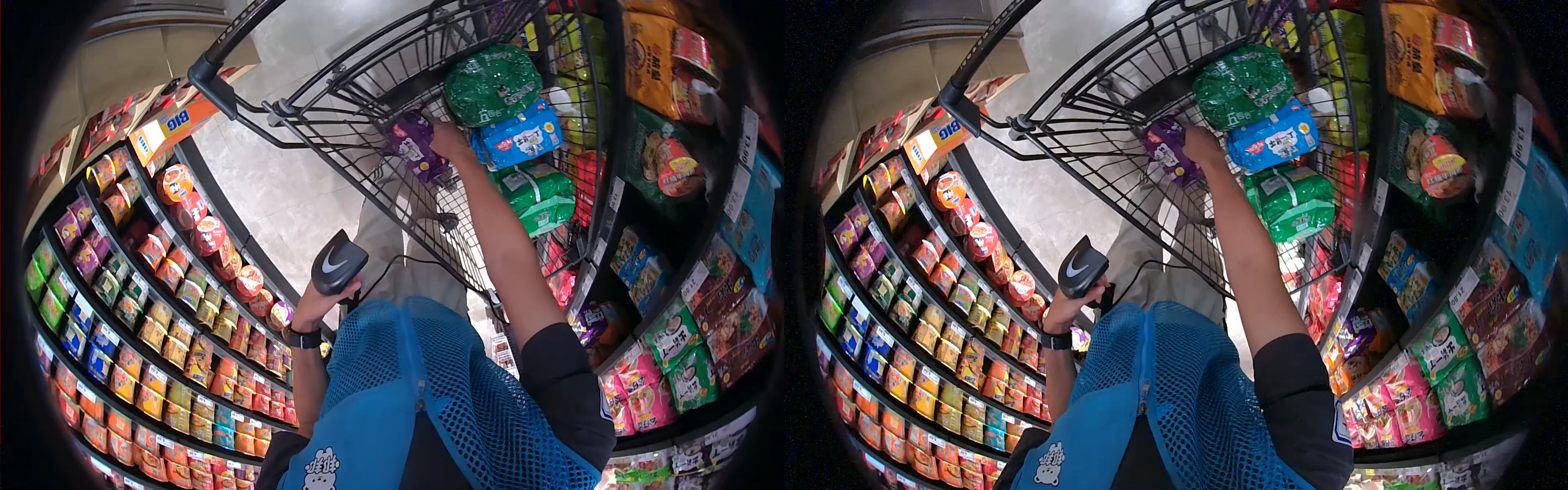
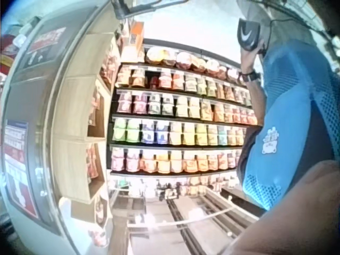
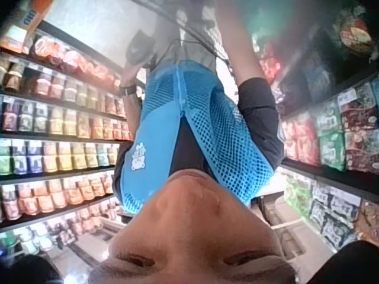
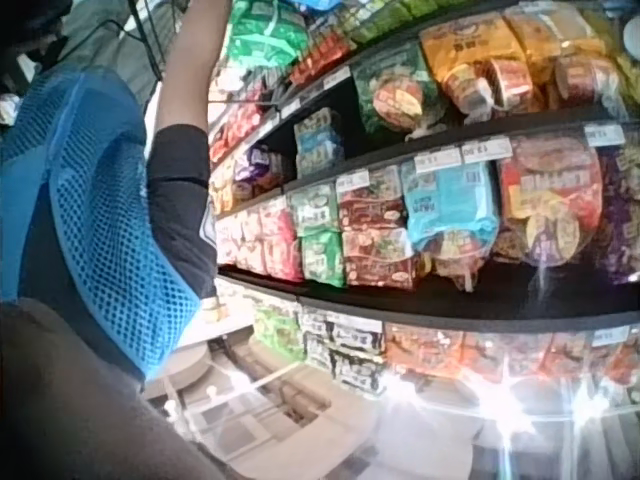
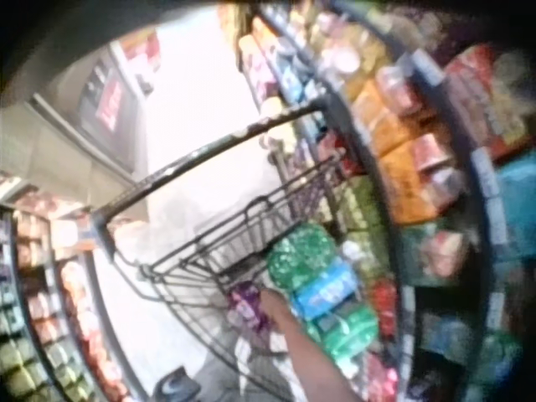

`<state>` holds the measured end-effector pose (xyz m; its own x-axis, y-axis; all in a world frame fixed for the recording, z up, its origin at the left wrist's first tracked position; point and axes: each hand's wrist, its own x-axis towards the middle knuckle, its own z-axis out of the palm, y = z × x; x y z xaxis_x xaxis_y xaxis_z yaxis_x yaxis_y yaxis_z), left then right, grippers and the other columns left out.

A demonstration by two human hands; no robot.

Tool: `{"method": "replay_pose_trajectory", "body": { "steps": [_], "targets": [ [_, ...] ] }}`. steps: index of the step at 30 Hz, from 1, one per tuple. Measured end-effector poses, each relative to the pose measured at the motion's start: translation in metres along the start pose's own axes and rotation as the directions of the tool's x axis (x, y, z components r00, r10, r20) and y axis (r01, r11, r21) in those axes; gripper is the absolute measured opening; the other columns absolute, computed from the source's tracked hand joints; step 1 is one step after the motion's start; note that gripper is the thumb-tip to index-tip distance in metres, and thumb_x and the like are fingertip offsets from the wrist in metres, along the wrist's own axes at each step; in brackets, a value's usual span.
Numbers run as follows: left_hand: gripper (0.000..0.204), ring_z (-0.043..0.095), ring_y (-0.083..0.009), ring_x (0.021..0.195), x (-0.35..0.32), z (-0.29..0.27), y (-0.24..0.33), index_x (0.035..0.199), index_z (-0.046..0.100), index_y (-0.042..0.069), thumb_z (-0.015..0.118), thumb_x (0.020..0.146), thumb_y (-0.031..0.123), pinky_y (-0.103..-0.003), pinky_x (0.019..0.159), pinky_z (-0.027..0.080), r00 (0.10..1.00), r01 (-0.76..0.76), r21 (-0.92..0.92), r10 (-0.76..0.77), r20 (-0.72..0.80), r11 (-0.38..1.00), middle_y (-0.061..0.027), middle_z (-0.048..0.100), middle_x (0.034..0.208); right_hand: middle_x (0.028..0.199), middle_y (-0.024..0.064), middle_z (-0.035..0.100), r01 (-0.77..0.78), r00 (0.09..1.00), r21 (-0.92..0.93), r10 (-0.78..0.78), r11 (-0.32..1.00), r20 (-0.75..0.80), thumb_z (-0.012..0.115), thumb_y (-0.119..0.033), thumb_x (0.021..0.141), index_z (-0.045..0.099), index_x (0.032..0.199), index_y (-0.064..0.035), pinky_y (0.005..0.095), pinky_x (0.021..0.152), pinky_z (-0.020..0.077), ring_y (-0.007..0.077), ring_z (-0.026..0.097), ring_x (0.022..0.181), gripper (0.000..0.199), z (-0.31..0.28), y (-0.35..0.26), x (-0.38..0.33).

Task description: Restocking various instant noodle products onto supermarket shelves from a shopping cart.

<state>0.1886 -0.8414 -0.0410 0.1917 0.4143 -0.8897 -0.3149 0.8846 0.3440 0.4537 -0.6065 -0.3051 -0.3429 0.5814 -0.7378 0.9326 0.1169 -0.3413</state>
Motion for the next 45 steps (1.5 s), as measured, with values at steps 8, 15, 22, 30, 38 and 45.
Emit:
{"method": "replay_pose_trajectory", "body": {
  "steps": [8,15,22,30,38,45],
  "targets": [
    [0.028,0.056,-0.0086,0.072,-0.01,0.033,0.021,0.102,0.063,0.003,0.075,0.078,0.009,-0.024,0.063,0.046,0.987,-0.122,0.173,0.101,0.123,0.977,-0.0016,0.064,0.089,0.116,0.0284,0.055,-0.043,0.873,0.404,0.231,0.914,-0.429,0.061,-0.017,0.079,0.03,0.134,0.0049,0.0442,0.094,0.0427,0.0425,0.053,0.11,0.067,0.051,0.013,-0.093],
    [0.03,0.056,-0.0097,0.07,-0.02,0.083,0.024,0.105,0.062,-0.002,0.072,0.079,0.008,-0.025,0.068,0.047,0.944,-0.21,0.364,0.091,0.317,0.908,-0.0034,0.063,0.087,0.103,0.0191,0.063,0.115,0.918,0.655,0.173,0.746,-0.358,0.052,-0.021,0.088,0.057,0.115,-0.0021,0.0378,0.086,0.0474,0.0284,0.061,0.098,0.033,0.07,0.018,-0.231],
    [0.019,0.054,-0.0113,0.067,-0.026,0.193,-0.001,0.1,0.059,0.001,0.065,0.083,0.005,-0.027,0.072,0.046,0.734,-0.431,0.508,-0.037,0.678,0.745,-0.0048,0.059,0.087,0.096,0.0126,0.066,0.269,0.664,0.762,0.46,0.589,-0.589,0.047,-0.015,0.092,0.059,0.109,-0.0036,0.0349,0.08,0.0497,0.0254,0.064,0.089,0.024,0.096,0.07,-0.451],
    [0.018,0.055,-0.0113,0.067,-0.074,0.318,-0.112,0.1,0.058,0.002,0.064,0.082,0.003,-0.029,0.076,0.046,0.658,-0.464,0.58,-0.178,0.732,0.67,-0.0025,0.058,0.085,0.094,0.0107,0.065,0.78,0.096,0.626,0.991,-0.018,-0.092,0.039,-0.019,0.099,0.056,0.099,-0.0011,0.0334,0.078,0.0541,0.0211,0.065,0.087,0.024,0.236,0.182,-0.631],
    [0.018,0.054,-0.01,0.067,-0.084,0.386,-0.195,0.1,0.058,0.002,0.065,0.083,0.006,-0.029,0.078,0.047,0.614,-0.555,0.607,-0.213,0.76,0.569,-0.0012,0.057,0.083,0.109,0.0186,0.056,0.936,0.157,0.316,0.987,-0.159,0.03,0.05,-0.046,0.093,0.049,0.114,0.0042,0.0388,0.076,0.0556,0.0313,0.063,0.094,0.055,0.233,0.342,-0.697],
    [0.019,0.054,-0.0128,0.064,-0.091,0.382,-0.213,0.1,0.057,0.002,0.063,0.083,0.004,-0.033,0.079,0.048,0.668,-0.559,0.52,-0.022,0.744,0.646,-0.0025,0.055,0.079,0.083,0.0152,0.061,0.855,0.087,0.463,0.944,-0.235,0.318,0.058,-0.03,0.089,0.055,0.093,0.0046,0.0366,0.048,0.0575,0.0226,0.062,0.062,0.035,0.2,0.412,-0.664]
  ]
}}
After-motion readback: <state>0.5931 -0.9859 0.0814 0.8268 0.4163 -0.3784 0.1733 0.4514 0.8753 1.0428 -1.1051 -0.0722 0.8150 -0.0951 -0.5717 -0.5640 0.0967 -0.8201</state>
